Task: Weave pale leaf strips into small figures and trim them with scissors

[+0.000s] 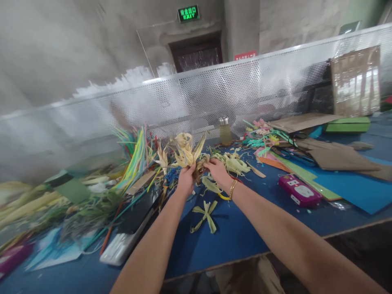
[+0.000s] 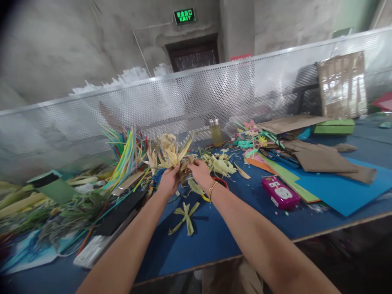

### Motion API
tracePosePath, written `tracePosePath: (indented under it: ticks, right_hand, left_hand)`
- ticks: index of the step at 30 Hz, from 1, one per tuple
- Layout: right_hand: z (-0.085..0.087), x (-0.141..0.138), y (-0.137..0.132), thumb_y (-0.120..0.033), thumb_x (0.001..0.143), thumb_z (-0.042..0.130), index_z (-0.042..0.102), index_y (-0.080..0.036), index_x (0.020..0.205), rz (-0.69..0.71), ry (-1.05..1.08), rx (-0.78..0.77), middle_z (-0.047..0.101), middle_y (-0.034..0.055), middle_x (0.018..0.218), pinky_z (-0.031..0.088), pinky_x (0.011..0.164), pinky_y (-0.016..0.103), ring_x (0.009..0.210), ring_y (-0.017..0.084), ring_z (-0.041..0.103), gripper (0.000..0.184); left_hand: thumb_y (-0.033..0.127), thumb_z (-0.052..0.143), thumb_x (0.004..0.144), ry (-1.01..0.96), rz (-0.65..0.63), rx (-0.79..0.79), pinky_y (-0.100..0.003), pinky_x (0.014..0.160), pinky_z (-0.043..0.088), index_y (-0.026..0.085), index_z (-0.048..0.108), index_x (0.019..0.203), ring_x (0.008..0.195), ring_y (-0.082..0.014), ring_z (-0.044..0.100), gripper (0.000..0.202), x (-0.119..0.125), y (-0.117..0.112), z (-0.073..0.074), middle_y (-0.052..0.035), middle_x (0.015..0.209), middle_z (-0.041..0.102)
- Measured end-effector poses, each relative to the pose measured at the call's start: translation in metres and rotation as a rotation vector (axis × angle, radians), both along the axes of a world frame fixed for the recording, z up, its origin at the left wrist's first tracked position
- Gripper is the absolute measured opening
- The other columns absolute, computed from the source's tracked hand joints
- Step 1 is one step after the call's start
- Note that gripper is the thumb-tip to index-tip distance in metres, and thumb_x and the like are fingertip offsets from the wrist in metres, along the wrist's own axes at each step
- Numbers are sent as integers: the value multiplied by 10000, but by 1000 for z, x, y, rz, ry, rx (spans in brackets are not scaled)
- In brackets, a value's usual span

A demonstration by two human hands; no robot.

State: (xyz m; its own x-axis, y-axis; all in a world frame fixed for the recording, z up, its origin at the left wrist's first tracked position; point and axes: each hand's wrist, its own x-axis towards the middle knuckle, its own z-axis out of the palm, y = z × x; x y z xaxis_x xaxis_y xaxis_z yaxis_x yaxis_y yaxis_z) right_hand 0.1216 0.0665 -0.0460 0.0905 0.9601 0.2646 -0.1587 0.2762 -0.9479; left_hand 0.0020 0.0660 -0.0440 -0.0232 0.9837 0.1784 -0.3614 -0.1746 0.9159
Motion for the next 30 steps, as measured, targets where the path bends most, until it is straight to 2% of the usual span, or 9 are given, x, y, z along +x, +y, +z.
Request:
tracePosePath:
  ticks: [4,7,10,13,17,20,23,27,30]
  right_hand:
    - [-1,-4,-3,-277,613,577,521,-212,751,53,276,-130,620,-20,716,422,574,221,649,127,570,162]
    - [1,-3,-6,-258,625,574,460,-230,741,98,372,-109,606,-38,696,418,540,217,614,124,570,164]
    - [4,-3,-9,-277,651,632,456,-238,751,160,469,-106,615,-43,696,421,525,222,601,128,569,206]
    - [6,-4,-10,-333,703,687,486,-232,754,212,587,-164,628,-32,696,432,525,227,588,124,557,231]
    - [8,-4,-7,-375,828,605,537,-222,755,187,702,-250,634,-19,651,445,525,242,558,128,550,182]
    - [9,-1,-5,-305,878,532,573,-214,783,169,734,-301,648,-21,637,456,549,257,545,130,557,138]
    - [10,3,-4,-284,872,539,597,-214,811,193,709,-322,669,-16,656,461,565,280,570,150,585,109]
    - [7,2,-4,-398,866,579,583,-215,758,203,608,-312,650,-21,622,440,548,272,553,147,575,212]
    - [5,-2,-5,-447,842,614,558,-210,716,245,546,-274,627,-31,597,423,537,253,517,124,541,275]
  left_hand:
    - [384,712,738,-17,20,-48,-356,725,558,203,625,857,858,-236,687,233,-2,3,1,-55,839,704]
    - [381,730,719,-32,-32,-77,-351,691,553,205,622,905,836,-233,688,278,-6,0,4,-44,837,704]
    - [360,772,679,-68,-52,-58,-324,702,538,197,625,865,856,-218,680,288,-8,-5,9,-30,836,702]
    - [349,815,622,-74,-14,18,-298,742,512,179,643,817,895,-209,667,311,-7,-7,12,-28,835,701]
    - [372,840,576,-54,8,85,-292,771,480,151,674,825,919,-215,652,373,-3,-8,12,-38,816,701]
    - [381,845,565,-62,14,78,-297,769,473,140,680,837,901,-212,650,399,-1,-7,12,-36,806,700]
    - [383,847,556,-69,32,45,-284,697,473,140,672,843,819,-192,651,415,-2,-6,10,-29,786,693]
    - [368,838,572,-80,76,-28,-247,573,451,150,637,803,629,-128,607,376,-6,-4,9,1,736,662]
    - [363,817,606,-102,102,-84,-235,521,437,155,614,783,568,-114,584,340,-7,-4,10,15,703,639]
